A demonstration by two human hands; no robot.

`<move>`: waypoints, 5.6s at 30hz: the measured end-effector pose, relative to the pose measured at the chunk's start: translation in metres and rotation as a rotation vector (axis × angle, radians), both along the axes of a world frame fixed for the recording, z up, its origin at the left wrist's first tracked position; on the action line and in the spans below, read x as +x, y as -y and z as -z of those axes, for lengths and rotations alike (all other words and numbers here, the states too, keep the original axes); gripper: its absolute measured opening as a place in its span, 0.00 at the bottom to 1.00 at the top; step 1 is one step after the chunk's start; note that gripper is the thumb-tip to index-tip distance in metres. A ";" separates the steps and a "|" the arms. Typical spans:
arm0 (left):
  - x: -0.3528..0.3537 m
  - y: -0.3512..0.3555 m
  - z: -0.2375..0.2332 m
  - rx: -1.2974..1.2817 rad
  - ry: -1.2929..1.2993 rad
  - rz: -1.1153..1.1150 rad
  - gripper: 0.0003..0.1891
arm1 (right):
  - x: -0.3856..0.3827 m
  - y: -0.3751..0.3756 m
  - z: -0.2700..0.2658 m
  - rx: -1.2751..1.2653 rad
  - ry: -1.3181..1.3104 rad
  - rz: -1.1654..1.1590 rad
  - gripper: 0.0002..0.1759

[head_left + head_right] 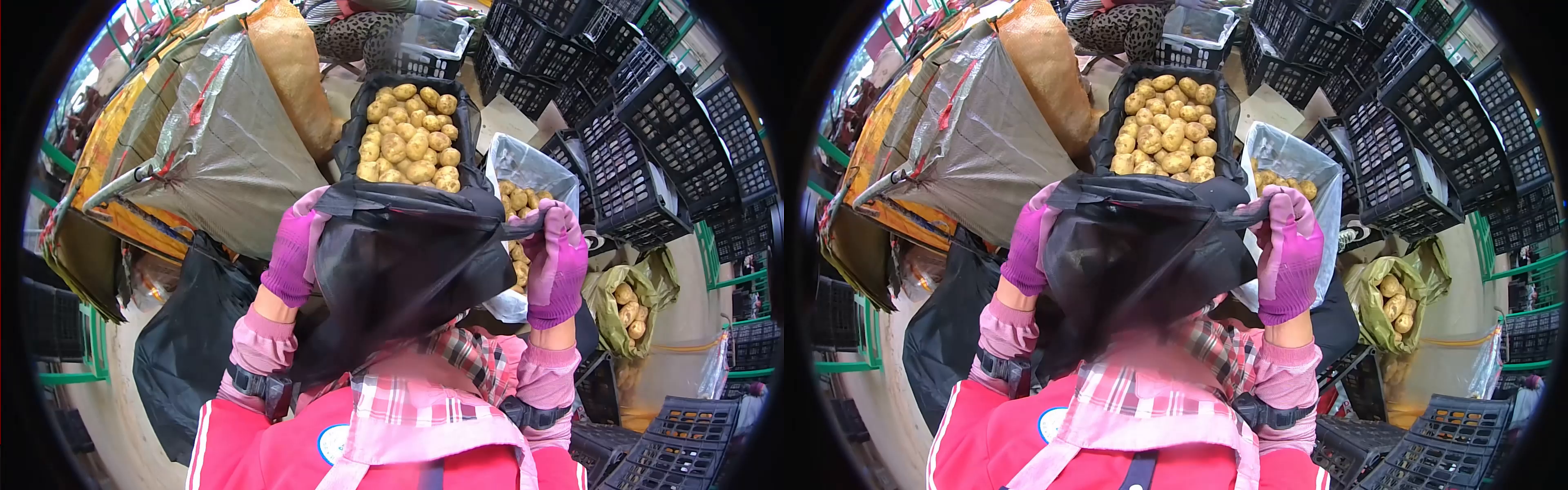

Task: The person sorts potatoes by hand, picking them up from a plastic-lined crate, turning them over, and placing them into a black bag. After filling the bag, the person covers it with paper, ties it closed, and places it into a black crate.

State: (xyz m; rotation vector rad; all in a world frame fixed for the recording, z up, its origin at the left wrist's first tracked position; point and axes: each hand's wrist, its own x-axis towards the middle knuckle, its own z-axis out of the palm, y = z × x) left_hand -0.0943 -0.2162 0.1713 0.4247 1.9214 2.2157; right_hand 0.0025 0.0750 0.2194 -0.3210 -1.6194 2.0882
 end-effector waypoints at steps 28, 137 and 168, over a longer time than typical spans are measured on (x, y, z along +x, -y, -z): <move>-0.136 -0.104 -0.006 0.329 -0.064 0.251 0.11 | 0.035 -0.008 -0.008 0.732 0.096 -0.307 0.42; -0.074 -0.089 0.164 0.365 0.647 -0.351 0.28 | 0.232 0.070 -0.230 1.794 0.738 1.264 0.25; -0.152 -0.105 0.128 -0.691 -0.782 -0.039 0.23 | -0.262 -0.028 0.094 1.596 0.677 -0.594 0.12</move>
